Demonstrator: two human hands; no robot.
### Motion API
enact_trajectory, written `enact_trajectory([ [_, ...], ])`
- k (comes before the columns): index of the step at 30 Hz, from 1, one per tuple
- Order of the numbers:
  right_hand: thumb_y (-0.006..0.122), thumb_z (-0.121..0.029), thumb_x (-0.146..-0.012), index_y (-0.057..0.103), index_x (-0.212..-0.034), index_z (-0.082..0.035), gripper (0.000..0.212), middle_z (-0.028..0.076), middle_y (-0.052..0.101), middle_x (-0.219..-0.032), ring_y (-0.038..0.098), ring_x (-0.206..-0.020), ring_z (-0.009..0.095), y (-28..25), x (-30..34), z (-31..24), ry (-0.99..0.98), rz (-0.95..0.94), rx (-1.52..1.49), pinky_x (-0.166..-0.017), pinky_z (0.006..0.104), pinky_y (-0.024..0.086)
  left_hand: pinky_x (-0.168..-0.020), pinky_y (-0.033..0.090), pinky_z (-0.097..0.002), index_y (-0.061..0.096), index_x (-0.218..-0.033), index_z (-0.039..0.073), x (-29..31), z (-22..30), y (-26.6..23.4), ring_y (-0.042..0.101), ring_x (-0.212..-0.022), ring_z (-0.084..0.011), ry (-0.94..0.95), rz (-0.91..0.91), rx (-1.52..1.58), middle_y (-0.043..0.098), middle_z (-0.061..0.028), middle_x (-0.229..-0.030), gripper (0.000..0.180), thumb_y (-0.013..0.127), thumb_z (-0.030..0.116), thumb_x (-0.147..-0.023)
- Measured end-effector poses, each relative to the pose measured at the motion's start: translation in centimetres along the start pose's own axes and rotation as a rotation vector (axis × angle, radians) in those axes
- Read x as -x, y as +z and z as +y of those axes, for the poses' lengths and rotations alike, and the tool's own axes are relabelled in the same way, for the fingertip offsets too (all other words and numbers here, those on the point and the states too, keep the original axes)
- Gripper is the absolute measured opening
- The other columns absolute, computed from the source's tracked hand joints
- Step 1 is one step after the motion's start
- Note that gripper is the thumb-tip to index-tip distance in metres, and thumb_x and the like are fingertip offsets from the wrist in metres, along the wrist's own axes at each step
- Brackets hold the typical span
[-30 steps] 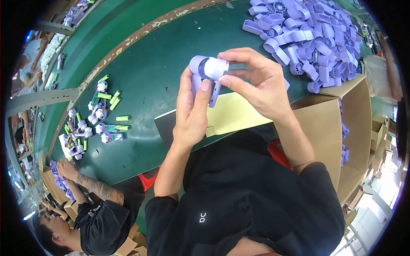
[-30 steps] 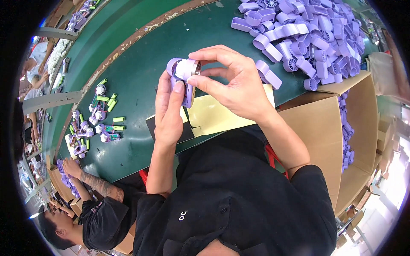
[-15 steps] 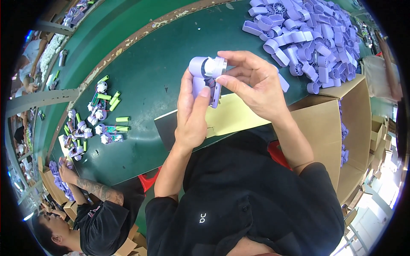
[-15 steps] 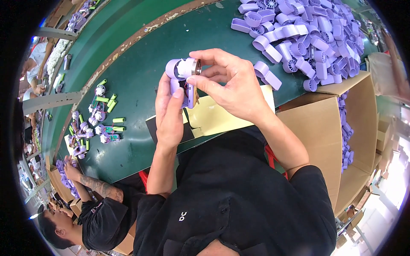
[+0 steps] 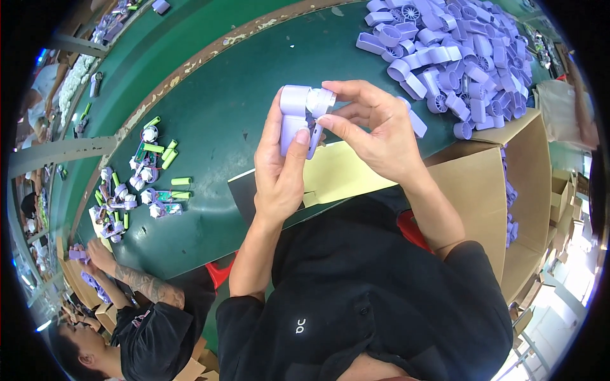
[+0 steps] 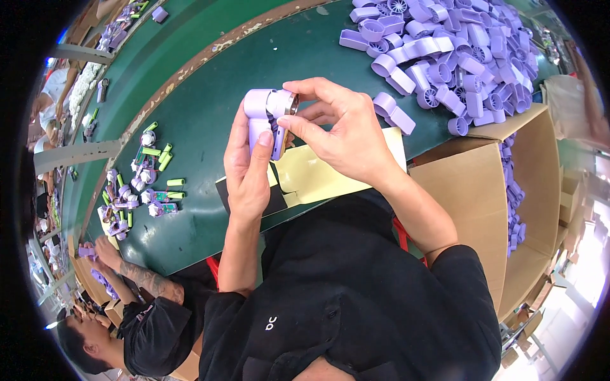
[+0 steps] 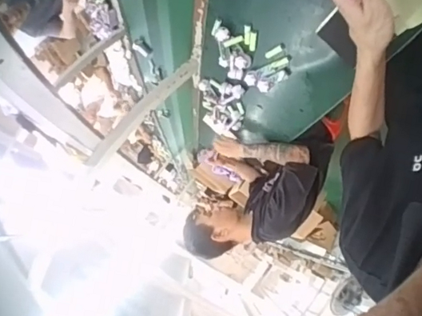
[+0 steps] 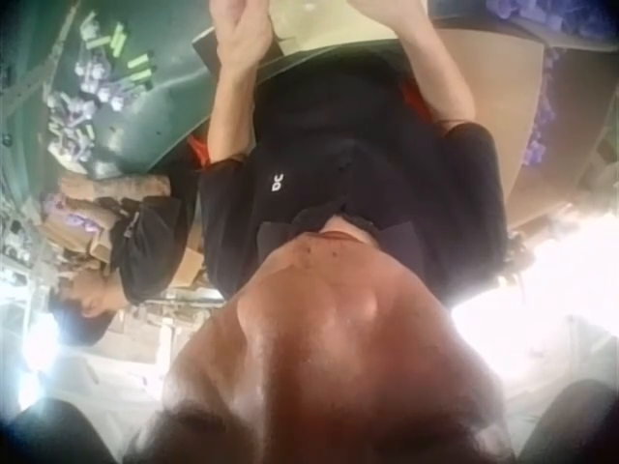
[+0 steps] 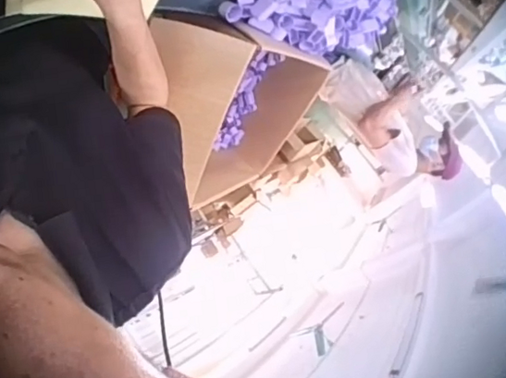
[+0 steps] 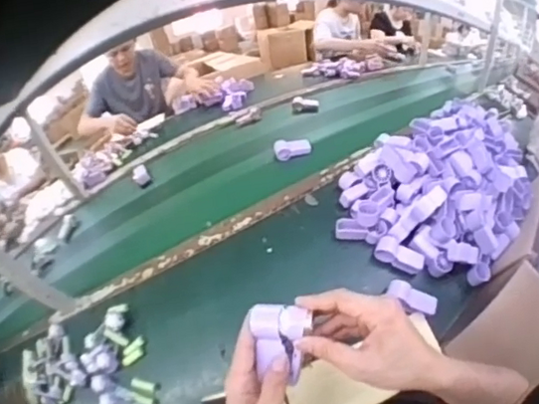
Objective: The person assembles portable hand fans by hand, inserting motor units and fan blades into plastic housings, then snapping the battery covers into place.
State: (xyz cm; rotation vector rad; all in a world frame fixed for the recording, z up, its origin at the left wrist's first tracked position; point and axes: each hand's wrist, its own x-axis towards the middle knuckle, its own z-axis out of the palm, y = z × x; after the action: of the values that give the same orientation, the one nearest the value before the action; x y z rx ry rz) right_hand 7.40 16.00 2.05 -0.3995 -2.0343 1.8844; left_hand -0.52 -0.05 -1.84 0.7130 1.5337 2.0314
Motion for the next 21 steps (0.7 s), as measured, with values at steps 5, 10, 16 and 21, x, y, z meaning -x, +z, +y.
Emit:
enact_trajectory([
  [5,0.077,-0.003,-0.093,0.065,-0.13,0.004,0.04,0.014,0.072,-0.112,0.075,-0.095,0.018,-0.2,-0.3,0.2,-0.024,-0.013,-0.01,-0.082,0.0307,0.062,-0.101,0.054,-0.0348,0.03,-0.162,-0.002,-0.2,0.5,0.5,0.061,-0.12,-0.0175,-0.008,0.043,0.039,0.056,-0.013,-0.143,0.059,0.053,0.01,-0.11],
  [10,0.076,-0.006,-0.093,0.066,-0.128,0.005,0.038,0.015,0.074,-0.113,0.076,-0.095,0.019,-0.3,-0.7,0.5,-0.072,-0.016,-0.019,-0.083,0.0327,0.062,-0.104,0.052,-0.0345,0.028,-0.164,-0.001,-0.1,-0.1,0.1,0.06,-0.123,-0.0193,-0.002,0.019,0.026,0.054,-0.0141,-0.143,0.061,0.053,0.01,-0.109],
  [16,0.074,0.001,-0.094,0.064,-0.133,0.004,0.041,0.013,0.071,-0.116,0.073,-0.097,0.017,-0.6,-0.8,0.3,-0.024,-0.073,-0.018,-0.084,0.0314,0.059,-0.101,0.054,-0.0342,0.028,-0.164,-0.001,-0.2,0.0,0.4,0.062,-0.117,-0.0184,0.033,0.046,-0.046,0.057,-0.0144,-0.139,0.062,0.054,0.011,-0.109],
  [21,0.074,0.001,-0.094,0.065,-0.132,0.004,0.04,0.011,0.072,-0.113,0.071,-0.092,0.015,-1.1,-0.9,0.6,-0.041,-0.1,-0.011,-0.087,0.0316,0.057,-0.09,0.056,-0.032,0.03,-0.163,-0.001,-0.4,0.9,0.1,0.066,-0.1,-0.0149,-0.102,-0.049,0.014,0.063,-0.0118,-0.128,0.061,0.054,0.009,-0.108],
])
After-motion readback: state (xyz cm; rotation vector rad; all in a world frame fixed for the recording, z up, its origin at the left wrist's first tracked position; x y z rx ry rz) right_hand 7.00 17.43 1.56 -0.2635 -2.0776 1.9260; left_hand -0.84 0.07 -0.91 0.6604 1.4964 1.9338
